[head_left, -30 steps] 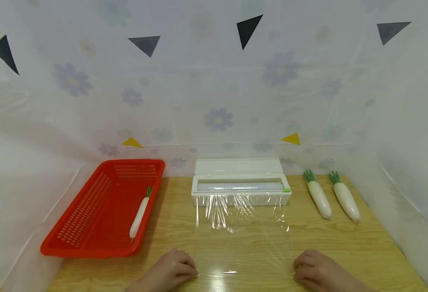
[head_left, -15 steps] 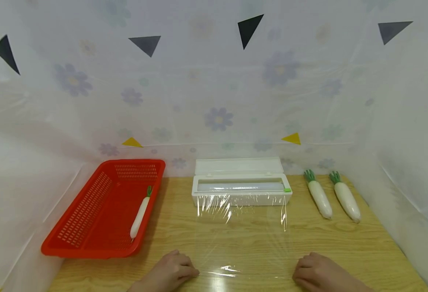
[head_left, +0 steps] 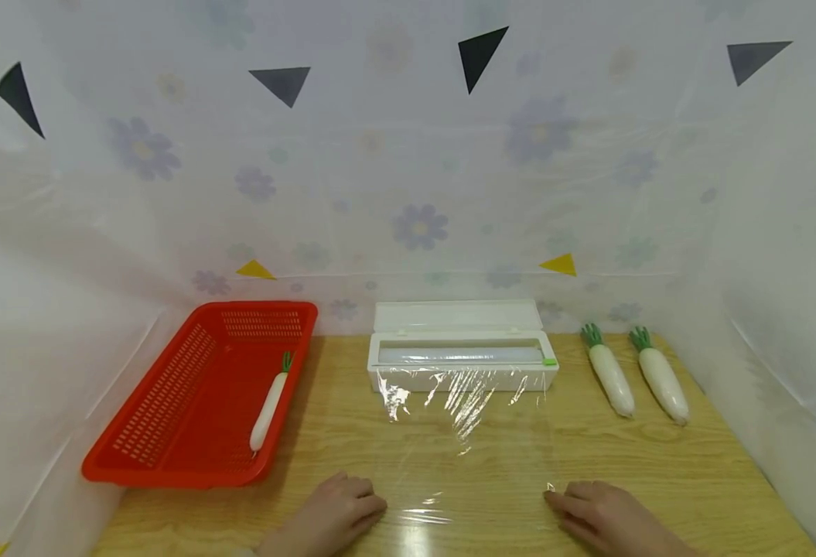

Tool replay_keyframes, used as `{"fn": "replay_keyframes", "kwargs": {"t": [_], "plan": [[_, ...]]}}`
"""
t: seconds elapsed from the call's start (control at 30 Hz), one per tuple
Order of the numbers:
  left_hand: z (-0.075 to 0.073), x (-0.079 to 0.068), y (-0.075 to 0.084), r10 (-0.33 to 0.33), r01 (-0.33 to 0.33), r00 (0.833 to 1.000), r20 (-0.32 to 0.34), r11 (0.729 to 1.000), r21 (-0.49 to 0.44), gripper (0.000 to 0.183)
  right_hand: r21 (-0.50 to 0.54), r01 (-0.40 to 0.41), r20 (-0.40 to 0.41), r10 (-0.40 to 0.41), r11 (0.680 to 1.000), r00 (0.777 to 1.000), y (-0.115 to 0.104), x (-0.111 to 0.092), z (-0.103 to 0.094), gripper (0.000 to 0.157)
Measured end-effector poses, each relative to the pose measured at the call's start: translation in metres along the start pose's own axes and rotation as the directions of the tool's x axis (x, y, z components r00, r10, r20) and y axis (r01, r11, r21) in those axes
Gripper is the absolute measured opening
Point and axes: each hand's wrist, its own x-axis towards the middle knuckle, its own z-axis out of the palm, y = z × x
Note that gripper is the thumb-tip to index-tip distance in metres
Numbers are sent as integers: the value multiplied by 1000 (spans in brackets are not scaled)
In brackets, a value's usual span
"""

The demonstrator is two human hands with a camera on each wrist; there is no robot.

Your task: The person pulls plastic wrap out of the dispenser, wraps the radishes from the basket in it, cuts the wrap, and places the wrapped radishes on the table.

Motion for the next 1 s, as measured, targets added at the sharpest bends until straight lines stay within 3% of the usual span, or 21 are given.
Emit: {"fn": "replay_keyframes", "kwargs": {"t": [0.3,0.47,0.57,0.67,0.8,0.9,1.0], "plan": [[1,-1,4,-45,45,999,4,999,11,7,-10,-13,-37,13,1000,999,9,-10,4,41],[-4,2,3,-1,1,1000,-1,998,57,6,-3,-1,-30,1,1000,1000,10,-10,3,42],[-14,7,3,34,-30,997,-64,997,64,10,-1,3,-20,-3,1000,1000,10,-10,2,41],[-34,16,-2,68,-58,986,-155,996,67,16,-1,-6,-8,6,1000,1000,10,-11,1,41],[-73,35,-17,77,-49,960,-268,993,110,25,-1,-13,-2,13,1000,1000,9,-10,0,41],[-109,50,-32,-15,46,956,-293,994,99,22,-13,-18,-10,18,1000,1000,9,-10,0,42],[-147,60,-53,-214,226,945,-247,974,21,19,-17,-25,-12,24,1000,1000,9,-9,0,41]]}}
